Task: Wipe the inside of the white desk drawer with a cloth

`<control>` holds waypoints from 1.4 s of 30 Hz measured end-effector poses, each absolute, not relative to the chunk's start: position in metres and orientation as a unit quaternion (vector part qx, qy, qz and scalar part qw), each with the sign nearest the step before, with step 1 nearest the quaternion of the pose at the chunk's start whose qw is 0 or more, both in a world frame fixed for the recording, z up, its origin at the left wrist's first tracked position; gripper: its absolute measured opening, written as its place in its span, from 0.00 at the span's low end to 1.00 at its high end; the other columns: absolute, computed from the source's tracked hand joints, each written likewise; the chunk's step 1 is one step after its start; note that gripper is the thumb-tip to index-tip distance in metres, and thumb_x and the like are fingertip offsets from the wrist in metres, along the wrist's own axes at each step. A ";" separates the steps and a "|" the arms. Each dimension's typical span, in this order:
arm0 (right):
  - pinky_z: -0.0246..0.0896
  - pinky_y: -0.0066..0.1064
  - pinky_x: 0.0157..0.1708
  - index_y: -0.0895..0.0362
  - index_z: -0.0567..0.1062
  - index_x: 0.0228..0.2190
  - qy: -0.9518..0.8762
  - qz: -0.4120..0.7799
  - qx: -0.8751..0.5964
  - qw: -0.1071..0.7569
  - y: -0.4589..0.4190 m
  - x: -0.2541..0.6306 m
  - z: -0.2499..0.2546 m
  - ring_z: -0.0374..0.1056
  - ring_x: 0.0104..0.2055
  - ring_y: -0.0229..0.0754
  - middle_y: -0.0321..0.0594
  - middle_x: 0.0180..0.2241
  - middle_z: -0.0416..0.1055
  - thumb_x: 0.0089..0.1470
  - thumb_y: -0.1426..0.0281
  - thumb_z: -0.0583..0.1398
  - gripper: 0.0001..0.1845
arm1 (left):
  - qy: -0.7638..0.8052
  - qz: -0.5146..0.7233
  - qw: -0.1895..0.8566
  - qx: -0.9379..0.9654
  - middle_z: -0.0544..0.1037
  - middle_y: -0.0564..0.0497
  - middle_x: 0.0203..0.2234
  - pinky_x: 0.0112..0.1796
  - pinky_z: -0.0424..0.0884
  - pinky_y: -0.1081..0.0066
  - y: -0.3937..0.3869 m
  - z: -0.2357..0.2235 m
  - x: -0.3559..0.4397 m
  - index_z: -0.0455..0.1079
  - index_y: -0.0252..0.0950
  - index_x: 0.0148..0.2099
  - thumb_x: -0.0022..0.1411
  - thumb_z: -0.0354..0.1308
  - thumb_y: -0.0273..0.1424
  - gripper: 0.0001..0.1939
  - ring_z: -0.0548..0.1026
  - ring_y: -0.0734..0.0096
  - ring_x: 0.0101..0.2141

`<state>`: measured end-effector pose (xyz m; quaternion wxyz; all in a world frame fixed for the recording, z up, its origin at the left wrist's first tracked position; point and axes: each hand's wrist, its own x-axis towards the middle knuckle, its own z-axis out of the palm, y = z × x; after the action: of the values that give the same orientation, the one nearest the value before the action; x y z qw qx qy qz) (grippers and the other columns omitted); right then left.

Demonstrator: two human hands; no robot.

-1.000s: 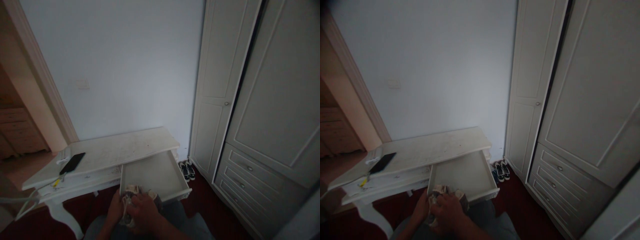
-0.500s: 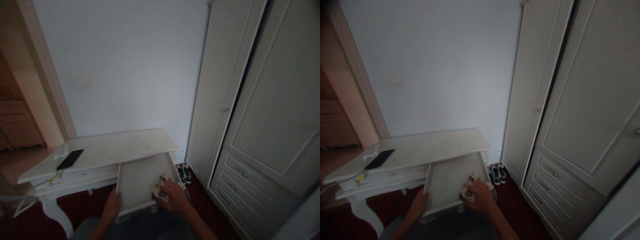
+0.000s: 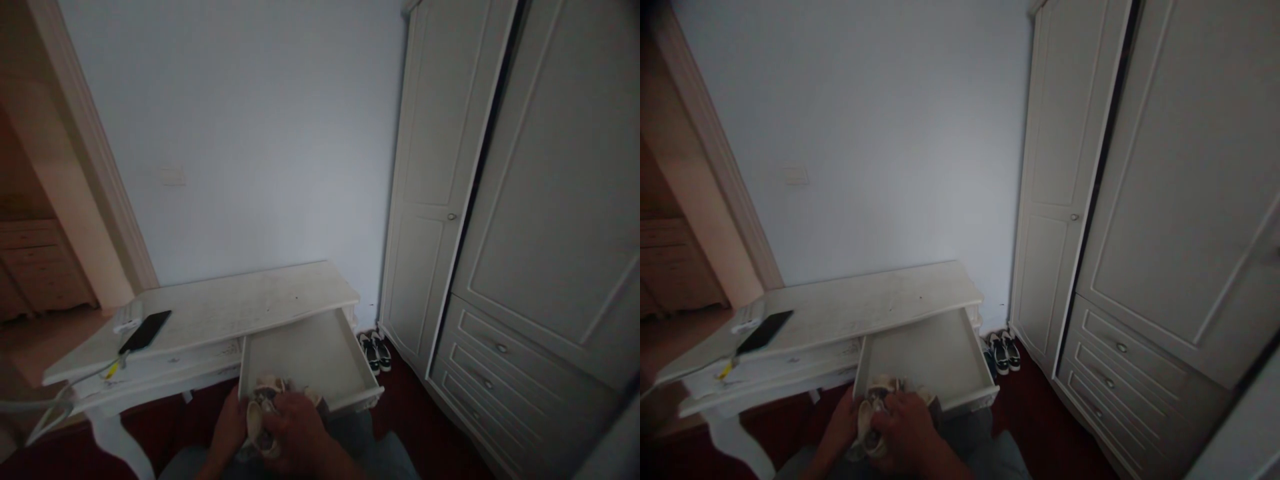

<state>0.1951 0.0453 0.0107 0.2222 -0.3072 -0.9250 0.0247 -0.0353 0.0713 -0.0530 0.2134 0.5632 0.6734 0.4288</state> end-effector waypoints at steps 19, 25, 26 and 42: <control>0.64 0.41 0.51 0.49 0.76 0.49 -0.868 0.042 -0.428 0.247 0.057 0.257 0.014 0.70 0.49 0.53 0.44 0.48 0.75 0.55 0.49 0.64 0.25 | 0.729 0.374 0.198 0.537 0.79 0.35 0.54 0.62 0.67 0.58 0.076 -0.062 -0.039 0.68 0.29 0.58 0.65 0.38 0.42 0.30 0.75 0.53 0.59; 0.65 0.49 0.54 0.47 0.75 0.52 -0.905 0.046 -0.333 0.263 0.041 0.177 0.000 0.69 0.53 0.59 0.43 0.52 0.75 0.51 0.47 0.68 0.31 | 0.694 0.412 0.219 0.549 0.83 0.39 0.49 0.56 0.74 0.58 0.070 -0.045 -0.034 0.72 0.34 0.52 0.61 0.45 0.45 0.28 0.80 0.51 0.53; 0.66 0.49 0.53 0.47 0.75 0.52 -0.904 0.050 -0.331 0.266 0.041 0.174 0.000 0.69 0.53 0.58 0.43 0.52 0.75 0.51 0.47 0.68 0.31 | 0.692 0.412 0.222 0.550 0.83 0.40 0.49 0.55 0.75 0.58 0.069 -0.044 -0.033 0.73 0.34 0.52 0.61 0.45 0.46 0.28 0.80 0.51 0.53; 0.66 0.45 0.53 0.48 0.75 0.55 -0.841 0.012 -0.493 0.221 0.070 0.330 0.025 0.71 0.54 0.56 0.48 0.52 0.75 0.59 0.55 0.63 0.24 | 0.718 0.392 0.198 0.540 0.79 0.32 0.54 0.64 0.65 0.58 0.080 -0.067 -0.038 0.69 0.29 0.56 0.63 0.38 0.43 0.31 0.75 0.51 0.59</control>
<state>0.3305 0.0697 0.0254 0.2208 -0.4930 -0.8415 0.0120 -0.0379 0.0797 -0.0672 0.1980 0.5396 0.7182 0.3923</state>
